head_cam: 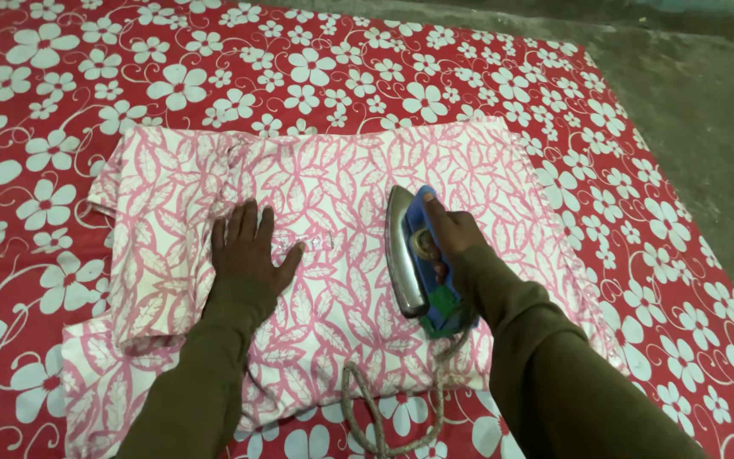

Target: The person irons a pink and white patterned garment laid flat on a red floral tablecloth. They use a blue electric iron, moving it back and forth across the fabric while holding the garment steady with the other hand.

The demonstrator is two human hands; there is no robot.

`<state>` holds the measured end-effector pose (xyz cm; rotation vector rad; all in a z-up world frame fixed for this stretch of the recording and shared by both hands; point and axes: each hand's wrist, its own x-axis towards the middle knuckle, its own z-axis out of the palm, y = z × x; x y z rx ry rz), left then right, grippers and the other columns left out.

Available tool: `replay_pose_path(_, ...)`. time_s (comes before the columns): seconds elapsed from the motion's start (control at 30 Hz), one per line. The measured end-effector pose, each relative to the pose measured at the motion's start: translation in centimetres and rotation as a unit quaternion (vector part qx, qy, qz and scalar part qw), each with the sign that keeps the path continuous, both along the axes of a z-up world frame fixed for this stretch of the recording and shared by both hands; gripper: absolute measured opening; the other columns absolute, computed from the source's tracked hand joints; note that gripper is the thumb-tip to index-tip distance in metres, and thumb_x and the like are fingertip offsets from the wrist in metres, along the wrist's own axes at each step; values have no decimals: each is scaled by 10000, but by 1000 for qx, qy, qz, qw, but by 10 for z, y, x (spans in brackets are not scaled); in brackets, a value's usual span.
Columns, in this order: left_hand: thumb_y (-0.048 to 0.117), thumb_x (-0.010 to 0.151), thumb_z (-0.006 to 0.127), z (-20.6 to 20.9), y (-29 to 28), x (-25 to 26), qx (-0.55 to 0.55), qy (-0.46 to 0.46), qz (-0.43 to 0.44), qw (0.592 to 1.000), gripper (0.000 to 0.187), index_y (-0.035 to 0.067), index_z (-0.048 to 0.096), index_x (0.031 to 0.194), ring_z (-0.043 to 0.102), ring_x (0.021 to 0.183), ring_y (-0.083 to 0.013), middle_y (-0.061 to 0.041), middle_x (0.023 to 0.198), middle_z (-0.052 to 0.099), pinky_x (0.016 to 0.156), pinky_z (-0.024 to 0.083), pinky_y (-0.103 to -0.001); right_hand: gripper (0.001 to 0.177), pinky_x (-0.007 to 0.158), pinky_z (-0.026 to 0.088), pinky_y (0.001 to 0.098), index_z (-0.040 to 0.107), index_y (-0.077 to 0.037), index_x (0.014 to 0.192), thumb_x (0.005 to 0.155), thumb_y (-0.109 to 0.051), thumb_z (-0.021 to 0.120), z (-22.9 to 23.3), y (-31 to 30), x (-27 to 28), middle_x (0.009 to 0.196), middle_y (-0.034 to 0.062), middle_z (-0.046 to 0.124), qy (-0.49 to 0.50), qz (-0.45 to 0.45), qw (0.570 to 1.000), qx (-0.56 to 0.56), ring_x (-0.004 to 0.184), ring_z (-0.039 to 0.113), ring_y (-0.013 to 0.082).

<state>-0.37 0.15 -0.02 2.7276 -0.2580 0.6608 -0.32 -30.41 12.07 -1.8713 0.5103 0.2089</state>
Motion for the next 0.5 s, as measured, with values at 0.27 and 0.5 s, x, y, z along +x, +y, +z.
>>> replay_pose_path(0.27, 627, 897, 579, 1, 1, 8, 14, 22, 12, 1000, 838, 17, 511, 1467, 313, 1491, -357, -233, 1569, 421, 1224, 161, -566, 728, 385, 442, 420, 571, 20, 737, 933, -680, 528, -3, 6, 62, 583, 122, 534, -26, 20, 999, -9, 399, 499, 228)
replay_pose_path(0.5, 611, 864, 606, 0, 1, 7, 8, 20, 14, 1000, 845, 14, 512, 1455, 325, 1474, -376, -243, 1558, 421, 1199, 174, -577, 719, 416, 444, 416, 591, 12, 784, 941, -687, 524, -5, 9, 94, 623, 105, 559, -61, 30, 997, -26, 443, 510, 215)
